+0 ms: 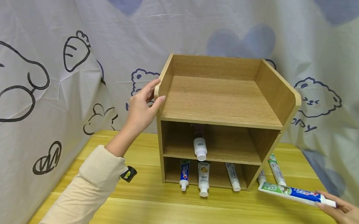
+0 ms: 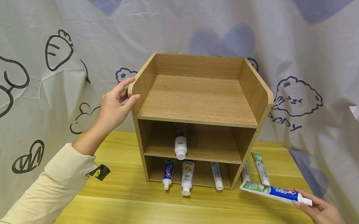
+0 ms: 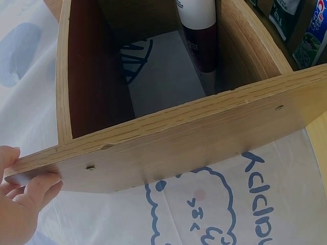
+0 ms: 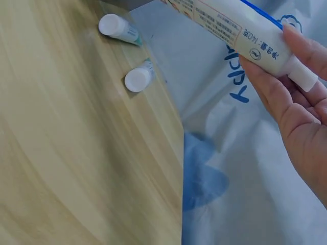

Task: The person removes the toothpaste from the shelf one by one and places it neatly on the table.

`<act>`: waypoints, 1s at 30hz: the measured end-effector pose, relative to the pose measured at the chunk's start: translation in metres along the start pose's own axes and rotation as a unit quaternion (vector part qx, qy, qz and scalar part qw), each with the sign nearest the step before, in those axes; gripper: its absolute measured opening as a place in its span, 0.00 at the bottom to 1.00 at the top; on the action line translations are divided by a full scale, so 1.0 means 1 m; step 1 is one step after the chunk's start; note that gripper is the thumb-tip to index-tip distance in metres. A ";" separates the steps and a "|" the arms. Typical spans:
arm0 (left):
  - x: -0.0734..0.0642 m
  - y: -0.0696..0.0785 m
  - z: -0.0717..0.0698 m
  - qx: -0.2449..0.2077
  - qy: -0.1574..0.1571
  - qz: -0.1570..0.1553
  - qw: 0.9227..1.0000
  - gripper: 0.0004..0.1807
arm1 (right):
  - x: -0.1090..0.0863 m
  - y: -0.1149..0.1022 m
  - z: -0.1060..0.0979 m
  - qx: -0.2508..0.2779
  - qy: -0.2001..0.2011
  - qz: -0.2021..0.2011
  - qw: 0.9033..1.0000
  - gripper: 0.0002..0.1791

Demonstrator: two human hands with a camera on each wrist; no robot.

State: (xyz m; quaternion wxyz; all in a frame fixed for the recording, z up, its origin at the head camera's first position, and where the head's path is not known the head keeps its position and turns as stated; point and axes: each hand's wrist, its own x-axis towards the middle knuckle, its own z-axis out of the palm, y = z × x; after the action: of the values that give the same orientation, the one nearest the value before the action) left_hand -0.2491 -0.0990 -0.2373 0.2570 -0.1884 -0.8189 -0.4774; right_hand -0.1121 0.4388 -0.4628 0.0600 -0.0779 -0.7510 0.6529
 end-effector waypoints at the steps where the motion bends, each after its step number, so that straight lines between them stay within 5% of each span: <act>1: 0.000 0.000 0.000 0.001 0.001 0.000 1.000 0.25 | 0.000 0.001 0.001 0.006 0.005 -0.002 1.000 0.19; 6: 0.000 0.001 -0.001 0.004 -0.002 -0.003 1.000 0.26 | 0.002 0.004 0.006 0.027 0.044 -0.013 0.999 0.19; 13: 0.000 0.001 0.000 0.003 0.001 -0.001 1.000 0.26 | 0.010 0.002 0.014 -0.001 0.171 0.058 0.983 0.17; 17: -0.001 0.001 0.000 -0.001 0.003 0.002 1.000 0.26 | 0.019 0.007 0.014 0.091 0.216 0.056 0.970 0.16; 22: -0.001 0.002 -0.001 -0.003 -0.001 0.001 1.000 0.26 | 0.041 0.042 -0.003 0.189 0.213 0.008 0.959 0.21; 30: -0.001 0.002 0.000 -0.001 -0.001 0.001 1.000 0.26 | 0.079 0.102 -0.029 0.260 0.233 -0.042 0.936 0.26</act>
State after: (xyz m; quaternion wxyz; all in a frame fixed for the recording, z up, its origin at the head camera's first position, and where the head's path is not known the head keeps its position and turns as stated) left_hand -0.2472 -0.0983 -0.2363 0.2563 -0.1902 -0.8188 -0.4773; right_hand -0.1802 0.4960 -0.5604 0.2784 -0.1780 -0.5228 0.7858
